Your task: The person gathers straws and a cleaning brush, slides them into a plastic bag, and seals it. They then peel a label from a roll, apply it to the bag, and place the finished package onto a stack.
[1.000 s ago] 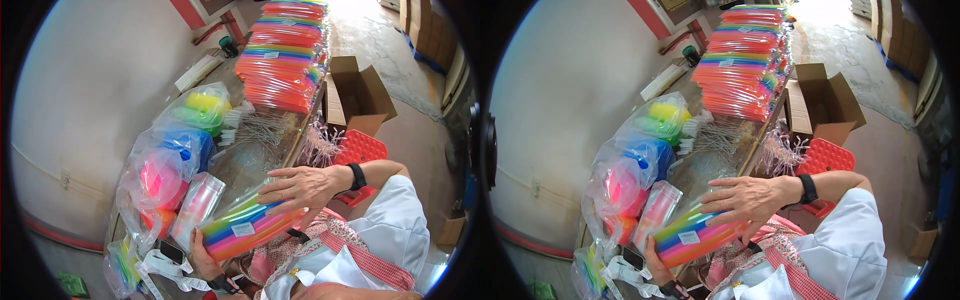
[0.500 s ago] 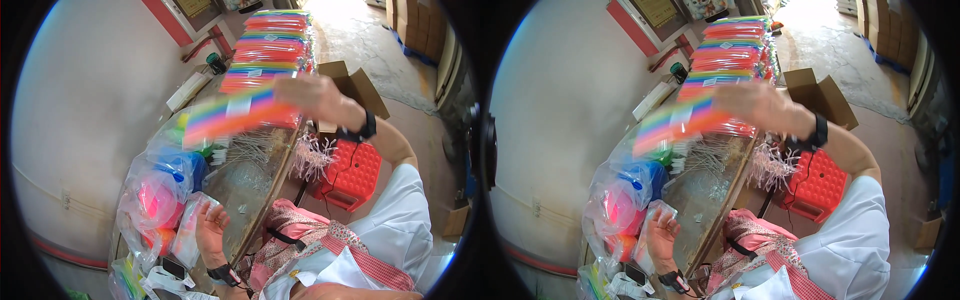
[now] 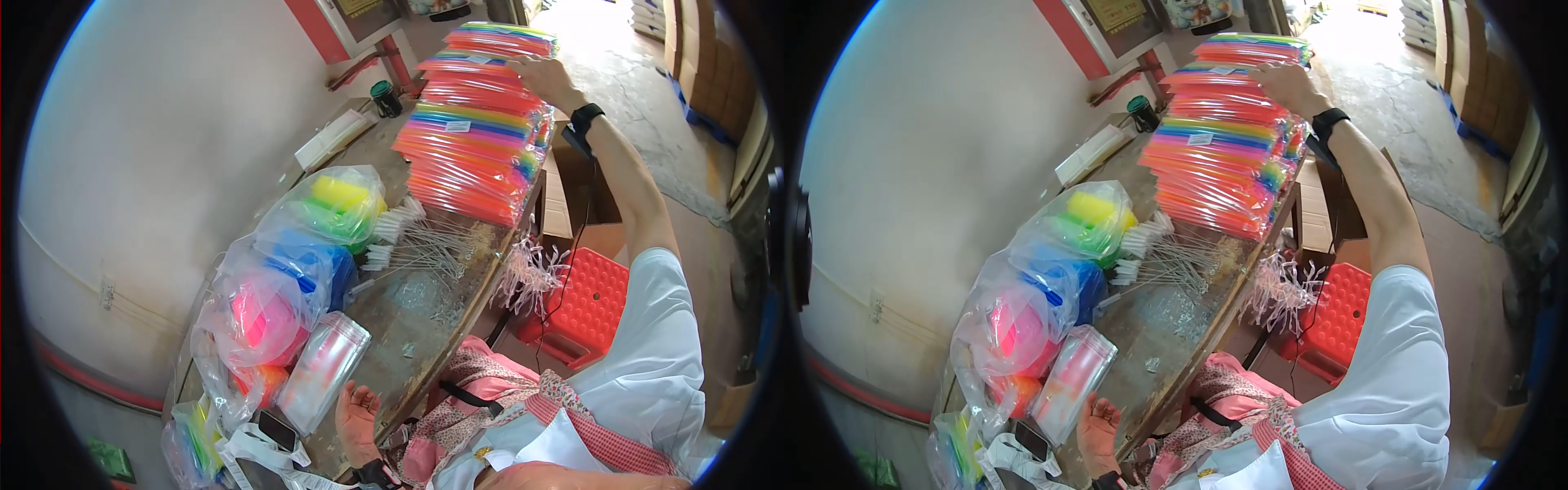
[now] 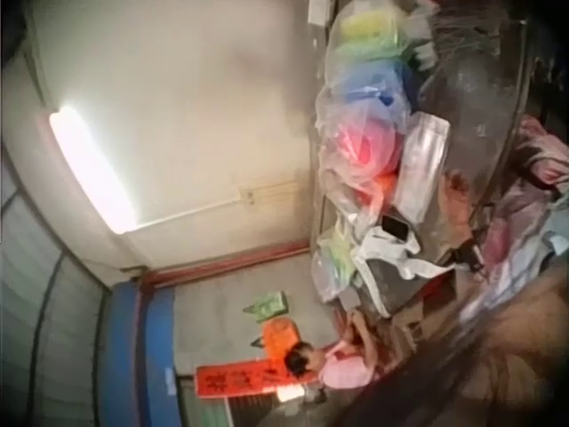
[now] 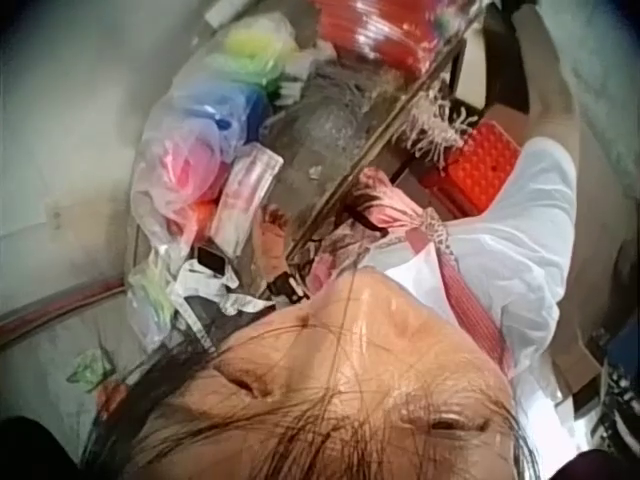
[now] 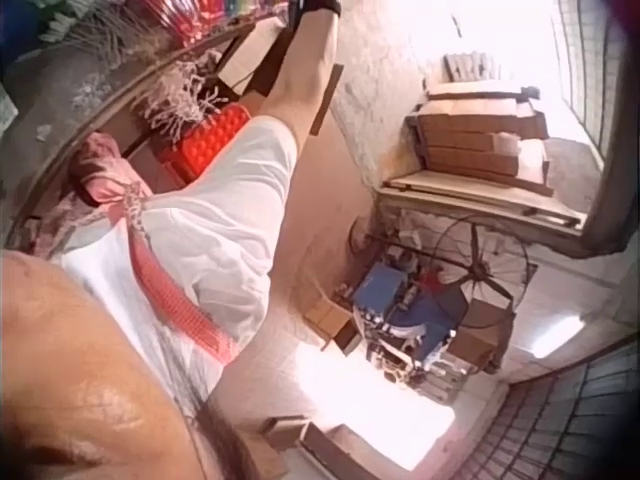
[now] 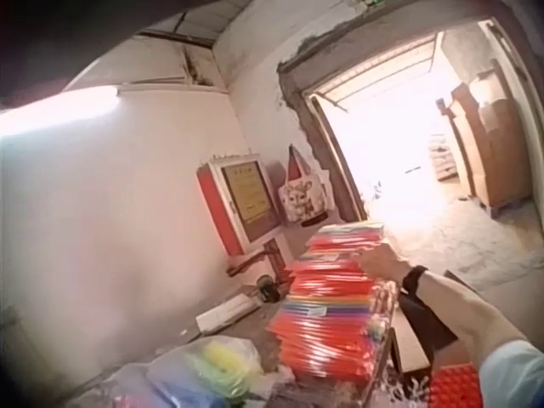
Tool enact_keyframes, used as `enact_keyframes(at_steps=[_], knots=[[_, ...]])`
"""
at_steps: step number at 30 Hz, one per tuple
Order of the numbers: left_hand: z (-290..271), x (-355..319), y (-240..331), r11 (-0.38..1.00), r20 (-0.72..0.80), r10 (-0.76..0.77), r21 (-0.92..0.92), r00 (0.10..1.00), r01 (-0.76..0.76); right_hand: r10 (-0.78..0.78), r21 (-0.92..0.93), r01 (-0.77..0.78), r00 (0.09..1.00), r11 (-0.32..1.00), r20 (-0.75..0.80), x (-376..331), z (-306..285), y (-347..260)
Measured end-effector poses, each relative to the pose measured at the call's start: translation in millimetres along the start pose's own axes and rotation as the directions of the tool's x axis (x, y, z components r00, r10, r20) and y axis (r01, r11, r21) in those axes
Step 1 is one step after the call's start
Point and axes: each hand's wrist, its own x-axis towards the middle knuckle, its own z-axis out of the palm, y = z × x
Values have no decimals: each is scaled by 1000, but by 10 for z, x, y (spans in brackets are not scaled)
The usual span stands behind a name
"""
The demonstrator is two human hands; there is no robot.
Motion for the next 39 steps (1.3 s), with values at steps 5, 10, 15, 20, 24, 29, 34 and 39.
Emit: enact_keyframes(at_steps=[5, 10, 15, 20, 24, 29, 34, 39], knots=[[-32, -3, -64, 1000, -32, -12, -19, 999, 12, -15, -57, 14, 1000, 998, -7, -43, 36, 60], [-74, 18, -158, 998, -43, -10, -59, 999, 8, 23, -39, -27, 995, 999, -93, 73, 217, -11], [-93, -34, -195, 995, -1, -15, -104, 1000, 15, -79, 90, 115, 942, 989, -327, 246, 610, 242], [-98, -285, -173, 991, -98, 94, -88, 991, -103, -130, -33, 128, 907, 991, -401, 360, 466, 87], [-233, -572, -189, 984, -209, 177, 36, 962, -173, -397, 446, 514, 855, 733, -332, 15, -414, -1268], [-470, -720, -264, 876, -343, 455, 339, 822, -343, -735, 532, 809, 516, 250, -439, -797, -1797, -3153], [-748, -891, -267, 686, -348, 674, 623, 652, -376, -824, 356, 923, 86, -146, -560, -1227, -2588, -4619], [-891, -960, -353, 682, -347, 687, 613, 639, -400, -858, 362, 905, -7, -223, -513, -1451, -2774, -6057]])
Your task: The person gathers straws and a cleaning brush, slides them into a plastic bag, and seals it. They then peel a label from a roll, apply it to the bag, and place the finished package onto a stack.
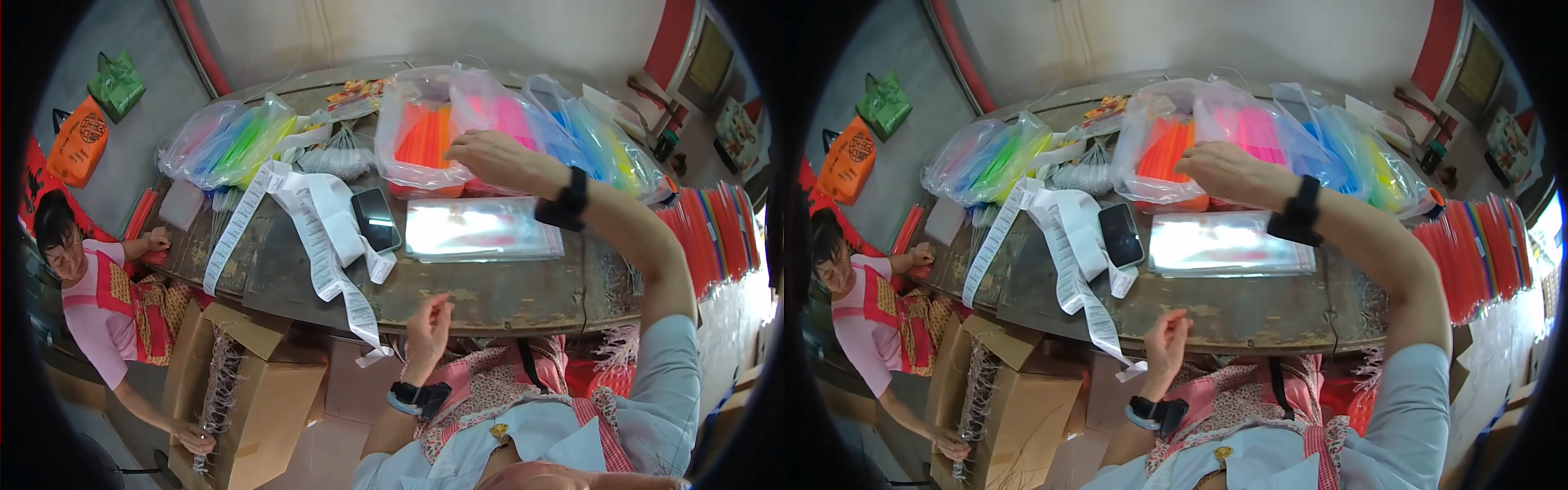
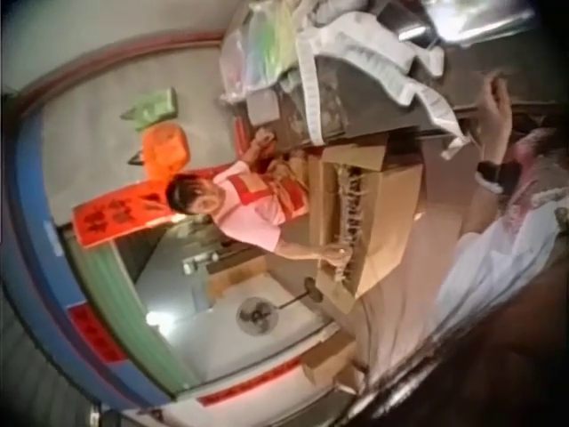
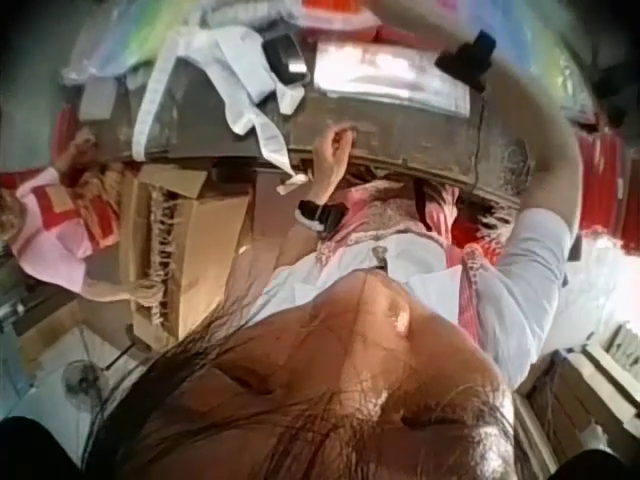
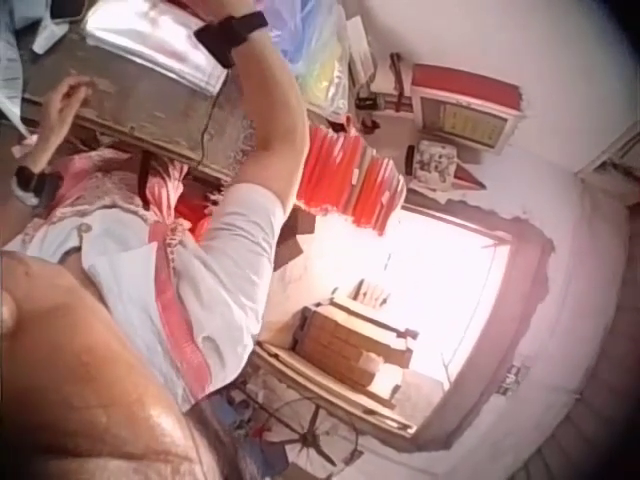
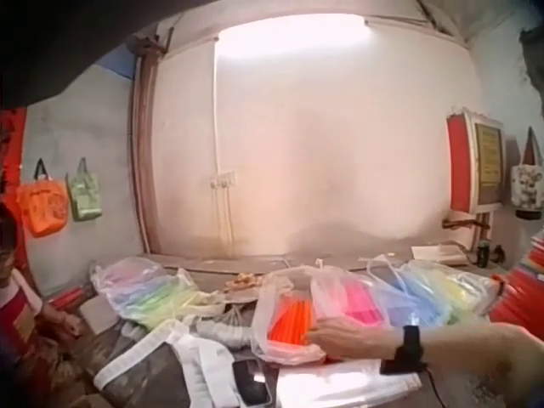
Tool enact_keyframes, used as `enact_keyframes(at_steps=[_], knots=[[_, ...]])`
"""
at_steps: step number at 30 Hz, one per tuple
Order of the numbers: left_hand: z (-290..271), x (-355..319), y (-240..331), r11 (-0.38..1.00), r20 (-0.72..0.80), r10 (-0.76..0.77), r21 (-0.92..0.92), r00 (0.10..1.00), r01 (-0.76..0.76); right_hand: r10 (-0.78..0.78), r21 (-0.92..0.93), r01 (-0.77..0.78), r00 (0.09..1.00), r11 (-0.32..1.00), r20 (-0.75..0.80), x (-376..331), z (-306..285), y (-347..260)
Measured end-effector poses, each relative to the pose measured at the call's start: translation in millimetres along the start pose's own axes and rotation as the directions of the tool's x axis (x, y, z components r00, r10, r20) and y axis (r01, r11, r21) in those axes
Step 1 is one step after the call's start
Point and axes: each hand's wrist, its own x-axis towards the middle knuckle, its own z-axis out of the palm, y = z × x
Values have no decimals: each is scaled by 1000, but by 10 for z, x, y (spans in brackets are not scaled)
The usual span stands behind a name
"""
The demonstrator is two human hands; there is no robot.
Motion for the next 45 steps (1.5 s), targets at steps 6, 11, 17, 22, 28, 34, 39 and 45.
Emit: enact_keyframes(at_steps=[6, 11, 17, 22, 28, 34, 39, 45], knots=[[-23, 36, -27, 967, 71, 189, 160, 979, -198, 293, 4, -295, 951, 956, 102, 925, 1157, 404], [-77, 77, -38, 936, 73, 293, 183, 953, -302, 526, 196, -502, 845, 843, -101, 1168, 1593, 331], [-72, 99, -25, 912, 73, 326, 237, 943, -334, 742, 323, -702, 671, 635, 1, 1202, 1621, 369], [-60, 94, -26, 905, 61, 343, 245, 937, -347, 764, 498, -709, 631, 500, 132, 1118, 1497, 353], [3, 68, -43, 902, 38, 368, 227, 929, -366, 692, 920, 6, 662, -391, 289, 604, 885, -61], [-109, 45, 104, 892, 44, 292, 348, 955, -289, 473, 868, -13, 835, -496, 283, -547, 341, -921], [-52, 163, 952, 328, 191, 793, 665, 578, -671, 328, 879, -166, 884, -446, 333, -1368, 250, -1507], [-51, 181, 1199, 84, 464, 774, 600, 431, -796, 283, 867, -172, 900, -467, 331, -1837, -15, -1961]])
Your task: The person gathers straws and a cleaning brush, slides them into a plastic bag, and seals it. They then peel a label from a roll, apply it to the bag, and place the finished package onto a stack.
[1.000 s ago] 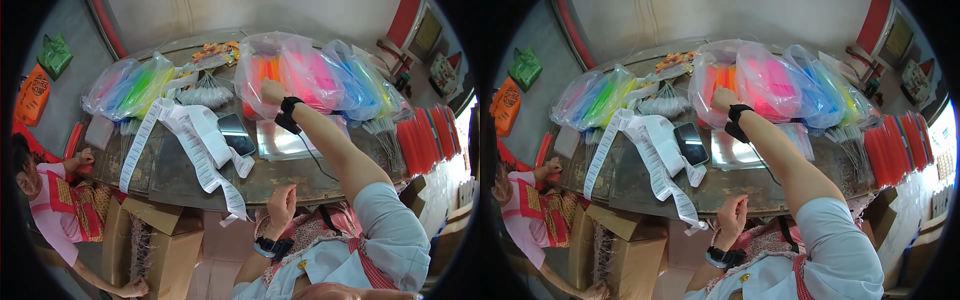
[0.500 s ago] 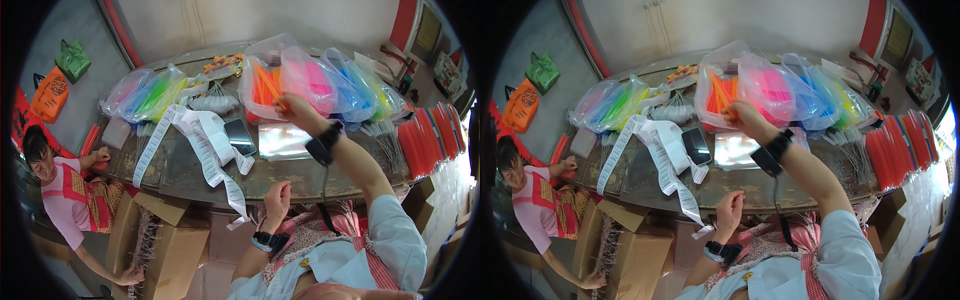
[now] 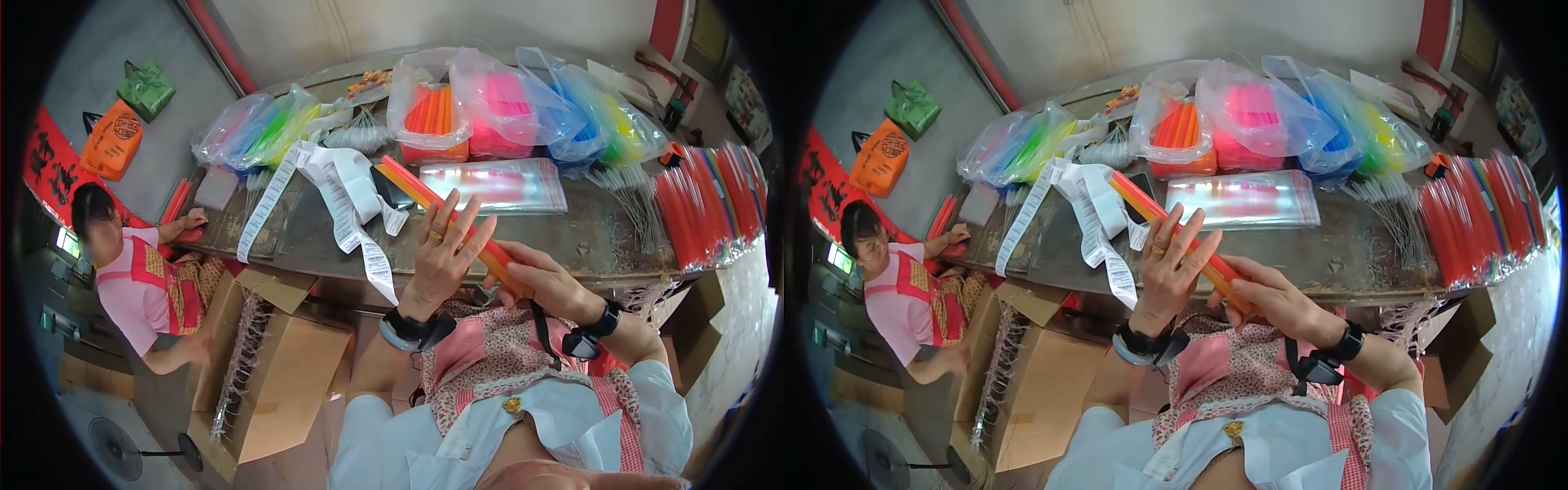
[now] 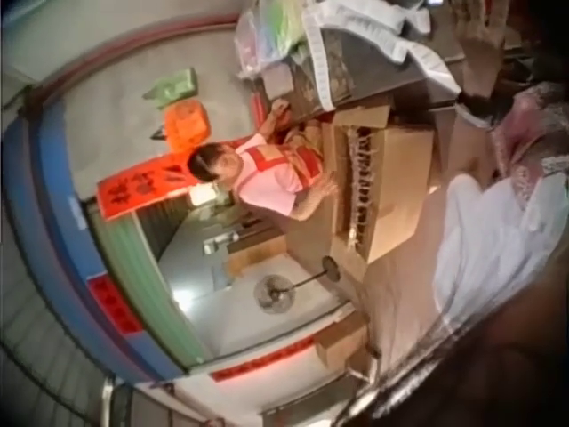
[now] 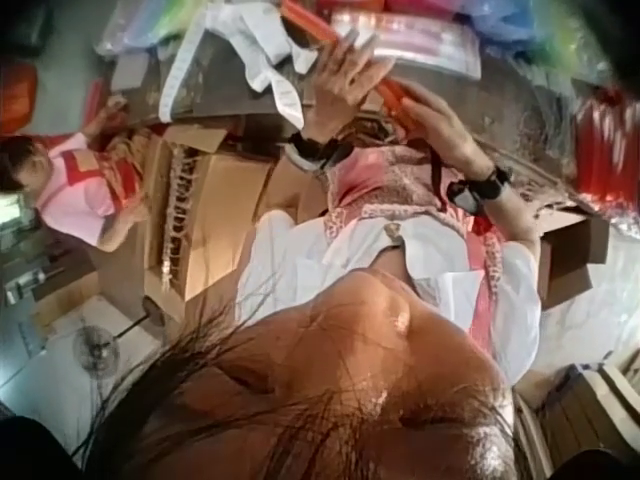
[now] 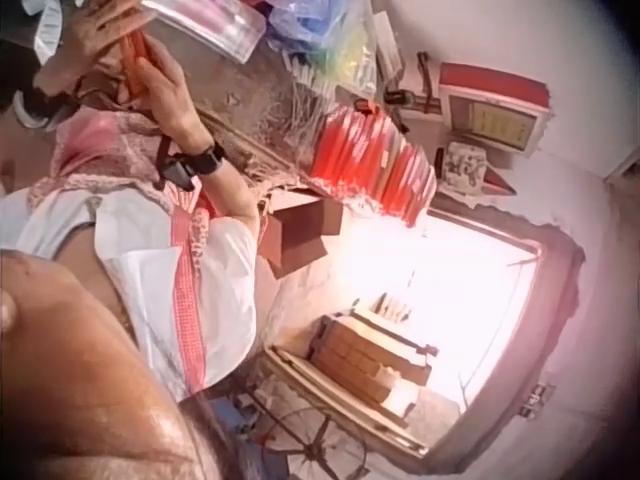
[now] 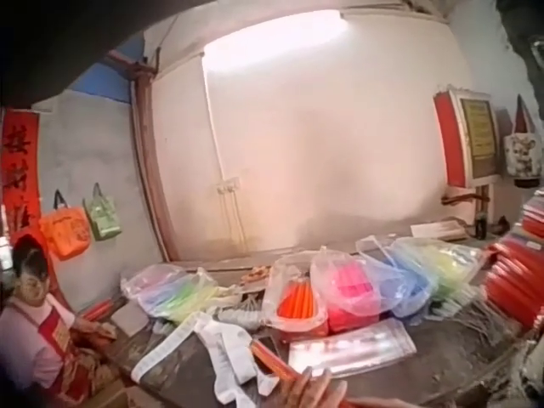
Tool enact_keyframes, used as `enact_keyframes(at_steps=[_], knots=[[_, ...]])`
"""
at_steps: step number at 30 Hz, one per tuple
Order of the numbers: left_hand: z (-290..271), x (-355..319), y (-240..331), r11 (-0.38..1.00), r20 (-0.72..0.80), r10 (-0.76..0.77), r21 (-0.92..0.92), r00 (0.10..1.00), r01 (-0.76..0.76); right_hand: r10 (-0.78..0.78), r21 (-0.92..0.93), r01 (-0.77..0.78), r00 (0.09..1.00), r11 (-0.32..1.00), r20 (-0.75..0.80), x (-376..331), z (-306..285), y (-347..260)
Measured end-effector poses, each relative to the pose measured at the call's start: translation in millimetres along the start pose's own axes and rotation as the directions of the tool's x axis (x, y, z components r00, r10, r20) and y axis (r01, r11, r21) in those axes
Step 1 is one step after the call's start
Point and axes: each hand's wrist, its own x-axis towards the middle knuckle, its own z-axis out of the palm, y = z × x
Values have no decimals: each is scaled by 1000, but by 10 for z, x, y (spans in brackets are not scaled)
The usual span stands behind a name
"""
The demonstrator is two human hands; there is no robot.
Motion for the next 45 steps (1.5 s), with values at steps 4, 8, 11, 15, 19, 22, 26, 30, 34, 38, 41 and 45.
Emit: enact_keyframes(at_steps=[4, 8, 11, 15, 19, 22, 26, 30, 34, 38, 41, 45], knots=[[-22, 76, 154, 997, -71, -30, -78, 997, 25, -92, -3, 92, 995, 996, -23, -182, -39, 64], [-112, 113, 313, 996, 36, 4, 91, 999, -7, -132, -51, 133, 991, 990, 25, -293, -211, 119], [-131, 98, 353, 983, -21, -111, -150, 994, 107, -202, -135, 201, 979, 970, 8, -314, -266, 206], [-182, 139, 450, 194, 178, -738, -868, 651, 457, -494, -511, 423, 870, 748, -3, -115, -387, 432], [-146, 39, 340, -434, 486, -618, -866, 618, 246, -597, -703, 504, 790, 502, 139, -52, -312, 723], [-55, 16, 322, -483, 518, -600, -842, 609, 240, -384, -369, 377, 921, 849, 57, -119, -224, 822], [84, -5, 305, -511, 575, -701, -818, 423, 264, -147, -425, 120, 989, 897, -30, -196, -288, 816], [272, -357, 41, -637, 640, -693, -759, 332, 134, -414, -990, 134, 904, 45, 103, -178, -447, 836], [380, -523, 15, -730, 743, -632, -666, 220, 150, -455, -954, 296, 843, -52, 287, 33, -838, 104], [433, -672, 29, -768, 786, -550, -609, 282, 198, -650, -964, 96, 722, -248, 239, 854, -1390, -686], [455, -725, 58, -821, 833, -486, -539, 263, 189, -595, -929, 32, 760, -370, 263, 1576, -1847, -952], [384, -758, 66, -839, 858, -474, -508, 197, 196, -554, -934, -62, 818, -352, 154, 2355, -2344, -820]])
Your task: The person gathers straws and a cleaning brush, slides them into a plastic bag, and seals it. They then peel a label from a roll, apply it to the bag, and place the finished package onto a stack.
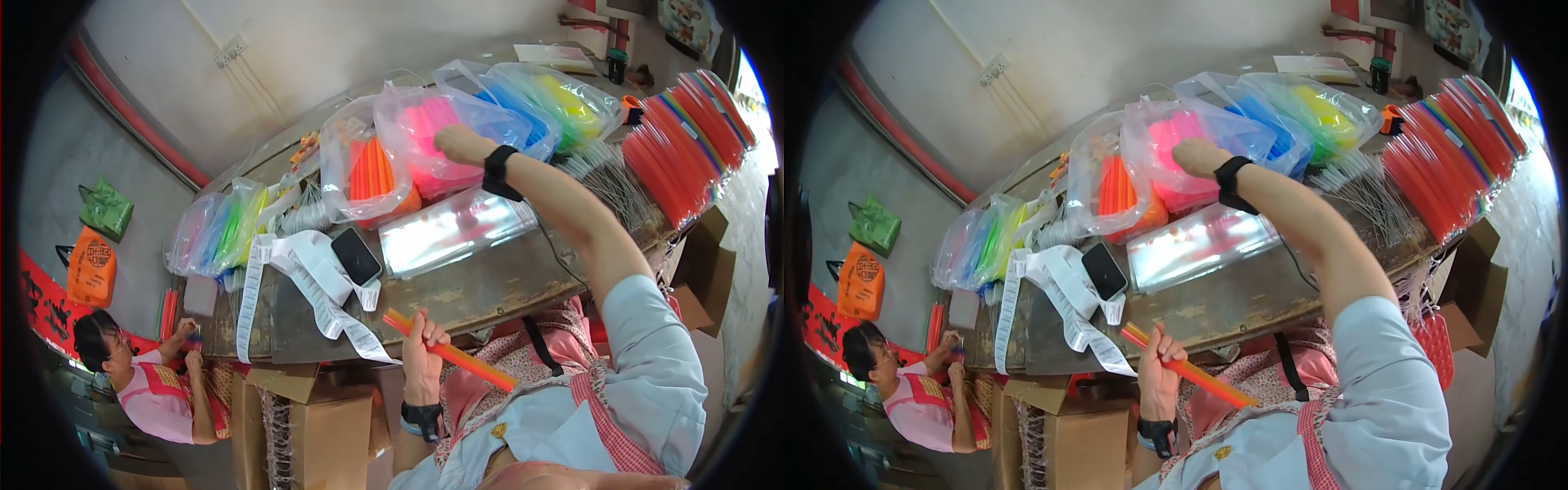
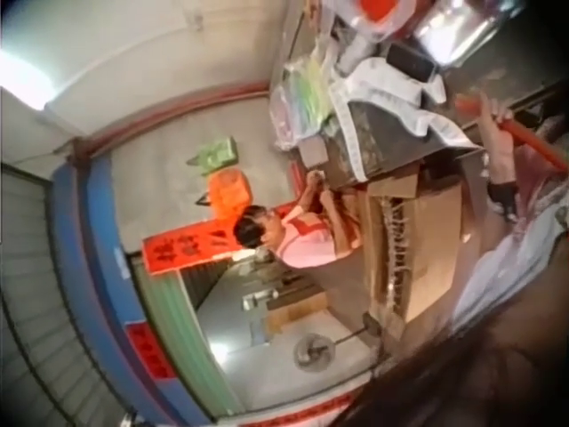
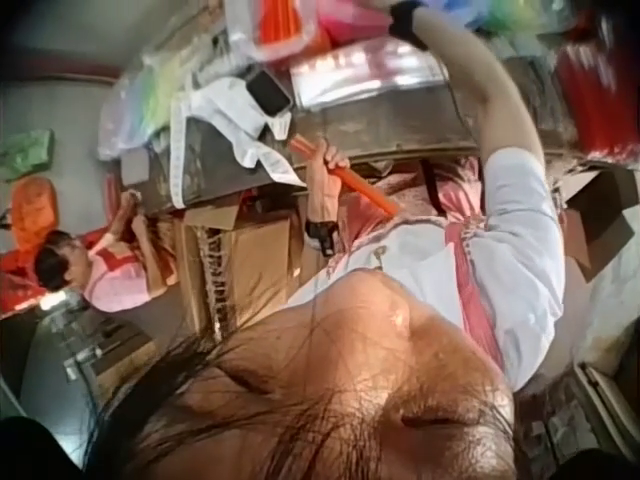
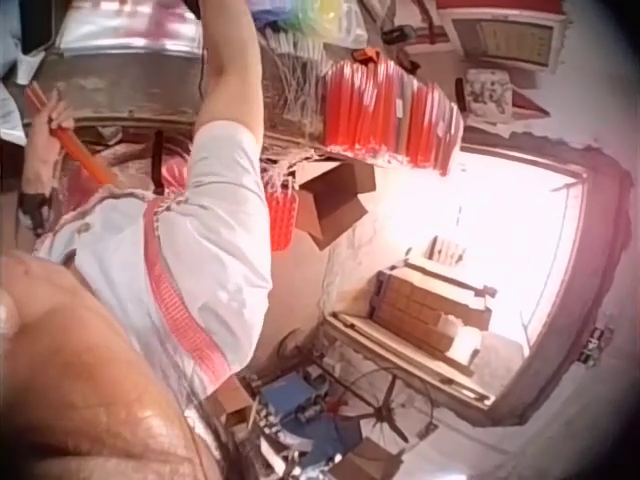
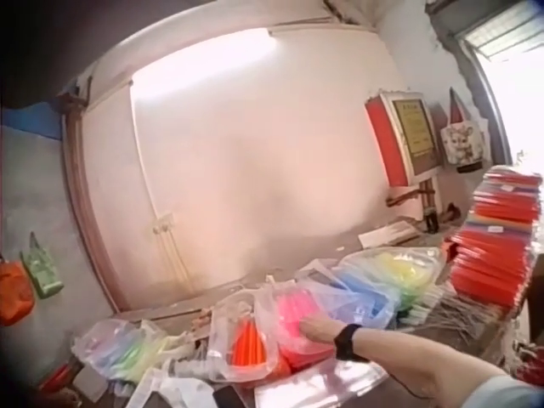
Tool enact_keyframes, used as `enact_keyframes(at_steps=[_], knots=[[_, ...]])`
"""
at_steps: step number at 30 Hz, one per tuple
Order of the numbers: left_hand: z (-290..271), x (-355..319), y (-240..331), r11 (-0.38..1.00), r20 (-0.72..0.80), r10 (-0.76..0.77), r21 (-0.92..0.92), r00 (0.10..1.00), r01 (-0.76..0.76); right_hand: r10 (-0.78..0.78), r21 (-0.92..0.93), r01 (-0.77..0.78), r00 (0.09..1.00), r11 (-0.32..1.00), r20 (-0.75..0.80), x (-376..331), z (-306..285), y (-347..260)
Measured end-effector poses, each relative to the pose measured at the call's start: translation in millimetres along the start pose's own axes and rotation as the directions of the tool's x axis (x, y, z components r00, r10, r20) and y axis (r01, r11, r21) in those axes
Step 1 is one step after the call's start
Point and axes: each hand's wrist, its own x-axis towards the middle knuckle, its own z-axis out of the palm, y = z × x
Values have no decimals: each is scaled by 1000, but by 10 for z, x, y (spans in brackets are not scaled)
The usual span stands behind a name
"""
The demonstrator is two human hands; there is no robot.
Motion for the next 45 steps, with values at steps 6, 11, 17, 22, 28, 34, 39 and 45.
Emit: enact_keyframes(at_steps=[6, 11, 17, 22, 28, 34, 39, 45], knots=[[-137, 38, 131, 999, -12, 4, -34, 1000, -5, 185, -182, -174, 982, 968, 46, 356, 423, -194], [-28, 94, 133, 999, 53, -24, -41, 998, 26, 318, -219, -277, 930, 936, 186, 507, 216, -404], [73, 74, 68, 999, 77, -45, -22, 996, 47, 419, -104, -406, 881, 908, 218, 509, 188, -365], [-41, -39, 112, 999, 93, -10, -29, 996, 13, 626, -165, -612, 778, 774, 50, 508, 408, -528], [-147, -198, 198, 999, 39, 6, -45, 999, -5, 580, 4, -584, 806, 812, -118, 408, 437, -249], [-190, -198, 236, 998, 35, 44, -43, 998, -43, 511, 418, -526, 845, 741, 157, 213, -329, -80], [-48, -160, 182, 998, 38, 58, 4, 998, -58, 394, 854, -469, 845, 224, 361, -825, -1127, -506], [266, -64, 122, 996, 97, 53, 63, 994, -60, 285, 896, -433, 851, -98, 442, -1679, -1289, -757]])
